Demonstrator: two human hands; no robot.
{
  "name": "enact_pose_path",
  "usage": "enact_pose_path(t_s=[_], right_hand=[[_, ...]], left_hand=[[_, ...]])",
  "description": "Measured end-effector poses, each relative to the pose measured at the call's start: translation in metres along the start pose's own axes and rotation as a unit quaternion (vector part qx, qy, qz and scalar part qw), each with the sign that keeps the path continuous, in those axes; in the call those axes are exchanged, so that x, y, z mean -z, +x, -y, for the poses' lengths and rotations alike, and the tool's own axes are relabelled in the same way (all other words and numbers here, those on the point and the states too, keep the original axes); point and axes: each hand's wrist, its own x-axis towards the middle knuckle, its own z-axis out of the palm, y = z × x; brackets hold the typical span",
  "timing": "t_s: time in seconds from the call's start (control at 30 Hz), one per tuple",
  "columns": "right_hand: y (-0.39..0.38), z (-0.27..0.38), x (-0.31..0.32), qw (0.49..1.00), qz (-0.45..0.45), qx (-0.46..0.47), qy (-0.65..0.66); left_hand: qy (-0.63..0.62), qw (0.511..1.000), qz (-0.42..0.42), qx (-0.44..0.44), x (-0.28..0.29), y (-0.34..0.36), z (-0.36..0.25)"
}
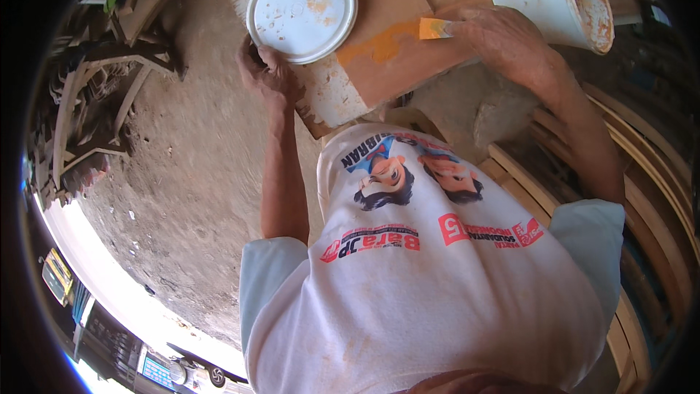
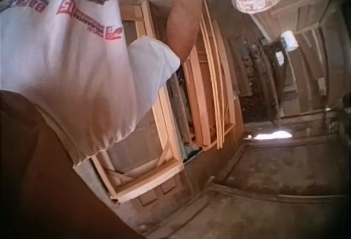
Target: The person pours liquid from a plastic bottle into a bucket containing a reddish-brown substance, stirs the mixture by hand, and applies the substance to the edges of a wooden door using a brush.
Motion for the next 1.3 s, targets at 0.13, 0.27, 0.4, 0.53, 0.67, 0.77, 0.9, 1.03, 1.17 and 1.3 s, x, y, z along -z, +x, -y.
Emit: enact_pose_path(t_s=[0.13, 0.27, 0.4, 0.53, 0.67, 0.77, 0.9, 1.03, 1.17, 1.3], right_hand=[[0.000, -0.006, -0.002, 0.992, 0.095, -0.040, -0.074], [-0.037, -0.028, -0.009, 0.988, 0.093, -0.112, -0.051], [-0.040, -0.008, -0.020, 0.986, 0.046, -0.155, 0.041], [-0.016, 0.014, -0.035, 0.985, 0.018, -0.151, 0.085], [-0.029, 0.007, -0.072, 0.992, -0.056, -0.099, 0.058], [-0.030, 0.011, -0.042, 0.991, -0.009, -0.124, 0.055], [-0.023, 0.021, -0.047, 0.984, -0.021, -0.148, 0.096], [-0.044, 0.027, -0.043, 0.981, 0.063, -0.156, 0.094], [-0.078, 0.028, -0.026, 0.951, 0.064, -0.215, 0.214], [-0.130, 0.018, -0.060, 0.910, -0.017, -0.237, 0.341]], left_hand=[[-0.013, 1.000, 0.006, -0.001, 0.001, 0.000, 0.001], [0.002, 0.999, 0.002, -0.034, 0.002, 0.001, 0.000], [0.039, 0.999, 0.001, -0.013, 0.001, 0.001, -0.008], [0.013, 1.000, 0.000, -0.009, 0.003, 0.003, 0.000], [0.033, 0.999, 0.013, 0.000, 0.003, 0.004, -0.011], [0.058, 0.998, 0.003, -0.011, 0.007, 0.003, -0.007], [0.020, 1.000, 0.013, 0.004, 0.005, 0.003, -0.006], [0.047, 0.999, 0.010, -0.008, 0.005, 0.000, -0.011], [0.036, 0.999, 0.013, -0.016, 0.010, 0.002, 0.001], [0.030, 0.998, 0.026, 0.047, 0.023, 0.009, 0.006]])
